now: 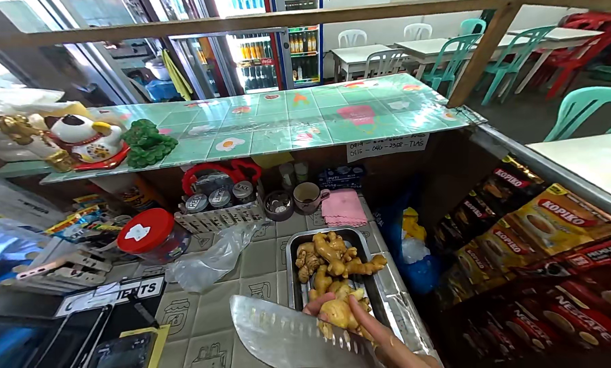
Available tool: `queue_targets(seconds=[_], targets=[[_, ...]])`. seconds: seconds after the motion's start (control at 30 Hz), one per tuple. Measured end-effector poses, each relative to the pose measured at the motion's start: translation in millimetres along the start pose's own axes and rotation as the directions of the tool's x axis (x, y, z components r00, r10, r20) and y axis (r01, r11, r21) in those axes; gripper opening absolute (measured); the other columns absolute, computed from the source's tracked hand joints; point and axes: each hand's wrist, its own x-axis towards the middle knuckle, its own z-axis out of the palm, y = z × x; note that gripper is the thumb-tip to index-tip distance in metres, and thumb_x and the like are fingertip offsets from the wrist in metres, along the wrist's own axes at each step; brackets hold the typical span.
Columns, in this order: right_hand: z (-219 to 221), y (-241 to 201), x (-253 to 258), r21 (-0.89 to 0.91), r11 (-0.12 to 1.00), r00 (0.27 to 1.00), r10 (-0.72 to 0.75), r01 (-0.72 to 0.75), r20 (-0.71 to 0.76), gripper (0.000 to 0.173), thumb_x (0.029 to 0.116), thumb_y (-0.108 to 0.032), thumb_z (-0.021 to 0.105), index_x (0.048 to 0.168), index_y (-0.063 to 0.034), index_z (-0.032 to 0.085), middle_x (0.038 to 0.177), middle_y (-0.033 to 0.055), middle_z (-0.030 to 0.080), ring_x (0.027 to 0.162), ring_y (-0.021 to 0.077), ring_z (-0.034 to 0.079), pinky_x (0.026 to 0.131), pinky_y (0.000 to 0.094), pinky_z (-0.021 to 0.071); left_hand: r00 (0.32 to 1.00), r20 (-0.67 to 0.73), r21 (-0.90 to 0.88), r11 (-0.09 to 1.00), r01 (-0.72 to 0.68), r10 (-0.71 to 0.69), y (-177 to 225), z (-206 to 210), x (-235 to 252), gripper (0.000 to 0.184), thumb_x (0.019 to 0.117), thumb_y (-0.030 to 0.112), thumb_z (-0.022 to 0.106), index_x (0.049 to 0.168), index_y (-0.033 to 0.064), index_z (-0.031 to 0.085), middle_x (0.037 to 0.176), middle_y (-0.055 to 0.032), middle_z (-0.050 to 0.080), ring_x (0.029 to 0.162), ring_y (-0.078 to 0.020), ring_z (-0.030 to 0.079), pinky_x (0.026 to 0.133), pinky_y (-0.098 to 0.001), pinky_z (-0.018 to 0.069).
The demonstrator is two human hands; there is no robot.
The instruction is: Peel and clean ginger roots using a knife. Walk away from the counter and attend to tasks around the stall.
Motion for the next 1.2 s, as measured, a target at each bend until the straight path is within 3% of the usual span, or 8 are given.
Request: queue_targets(seconds=[0.07,0.17,0.37,0.63,0.73,0.83,1.0,1.2], targets=[[1.1,-1.0,5.0,-0.013,0.999,0.999,-0.037,0.037,-0.001,0.081,0.0993,-0.038,0.065,0.162,-0.0051,0.026,0.145,0.0198,0.057,0.095,0.0229,0.069,0.083,0.0448,0.0576,1.0,0.003,-0.005,1.0,-0.004,0.004,-0.5,3.2,-0.8,0.04,0.1051,0.022,0.052,0.142,0.0054,0.048,0.135,-0.0103,0.061,0.12,-0.0197,0.062,0.1,-0.0386,0.0532],[1.6,-3.7,4.8,-0.105,0.994,0.998,-0.041,0.037,-0.041,0.08,0.0979,-0.04,0.067,0.161,-0.0048,0.032,0.123,0.02,0.068,0.077,0.0225,0.065,0.071,0.0442,0.056,1.0,-0.019,0.032,0.999,-0.007,0.008,-0.4,6.7,-1.1,0.037,0.1062,0.018,0.05,0.141,0.0055,0.048,0.132,-0.0094,0.062,0.117,-0.0192,0.063,0.099,-0.0393,0.0543],[1.2,-6.4,-1.0,-0.259,0.964,0.994,-0.077,0.055,-0.075,0.072,0.0989,-0.044,0.065,0.158,-0.0105,0.041,0.14,0.0095,0.065,0.093,0.0232,0.074,0.076,0.0464,0.0602,0.994,-0.093,0.12,0.992,-0.047,0.059,0.5,13.3,-0.9,0.033,0.1064,0.015,0.048,0.138,0.0041,0.049,0.127,-0.006,0.065,0.114,-0.0152,0.065,0.096,-0.0356,0.055],[4.9,-1.2,-2.1,-0.304,0.948,0.984,-0.134,0.092,-0.12,0.064,0.1006,-0.045,0.062,0.154,-0.0128,0.048,0.133,0.0083,0.069,0.086,0.0223,0.074,0.069,0.0441,0.0579,0.991,-0.117,0.04,0.998,-0.055,0.059,-0.7,14.3,-9.5,0.042,0.1022,0.021,0.06,0.14,0.0051,0.051,0.133,-0.0073,0.064,0.119,-0.017,0.064,0.1,-0.0364,0.0538],[0.1,-4.3,2.0,-0.218,0.975,0.998,-0.052,0.047,-0.017,0.069,0.1011,-0.04,0.063,0.16,-0.0126,0.038,0.142,0.0085,0.063,0.105,0.0236,0.072,0.084,0.0489,0.0599,0.991,-0.118,0.075,0.996,-0.057,0.066,1.5,15.5,-8.4,0.038,0.1042,0.018,0.054,0.14,0.0051,0.051,0.131,-0.0065,0.065,0.117,-0.0155,0.064,0.099,-0.0353,0.0543],[2.5,5.0,-1.6,-0.184,0.976,0.988,-0.132,0.115,-0.08,0.064,0.1014,-0.044,0.061,0.155,-0.0126,0.046,0.134,0.0096,0.068,0.087,0.0195,0.072,0.073,0.0406,0.0573,0.992,-0.104,0.058,0.996,-0.071,0.076,0.3,13.4,-8.6,0.042,0.1027,0.02,0.058,0.14,0.0037,0.05,0.132,-0.0094,0.063,0.118,-0.0185,0.064,0.099,-0.0371,0.0542],[-6.6,4.6,2.3,-0.09,0.994,0.998,-0.056,0.057,0.009,0.066,0.1028,-0.038,0.06,0.16,-0.0164,0.037,0.148,0.0063,0.058,0.118,0.0212,0.068,0.097,0.0488,0.0568,0.99,-0.107,-0.009,0.996,-0.093,0.092,-1.4,15.7,-9.3,0.045,0.1019,0.018,0.058,0.142,0.0008,0.047,0.13,-0.0133,0.065,0.115,-0.0213,0.066,0.1,-0.0403,0.0543],[-9.6,-8.3,1.6,-0.005,0.999,0.998,0.037,-0.037,0.043,0.082,0.1009,-0.044,0.061,0.163,-0.0039,0.024,0.113,0.0211,0.069,0.078,0.026,0.066,0.072,0.0484,0.0565,0.989,-0.085,0.155,0.982,-0.104,0.118,2.7,23.2,-1.4,0.036,0.1029,0.012,0.055,0.137,0.0017,0.052,0.126,-0.009,0.066,0.114,-0.0176,0.065,0.099,-0.0382,0.0543]])
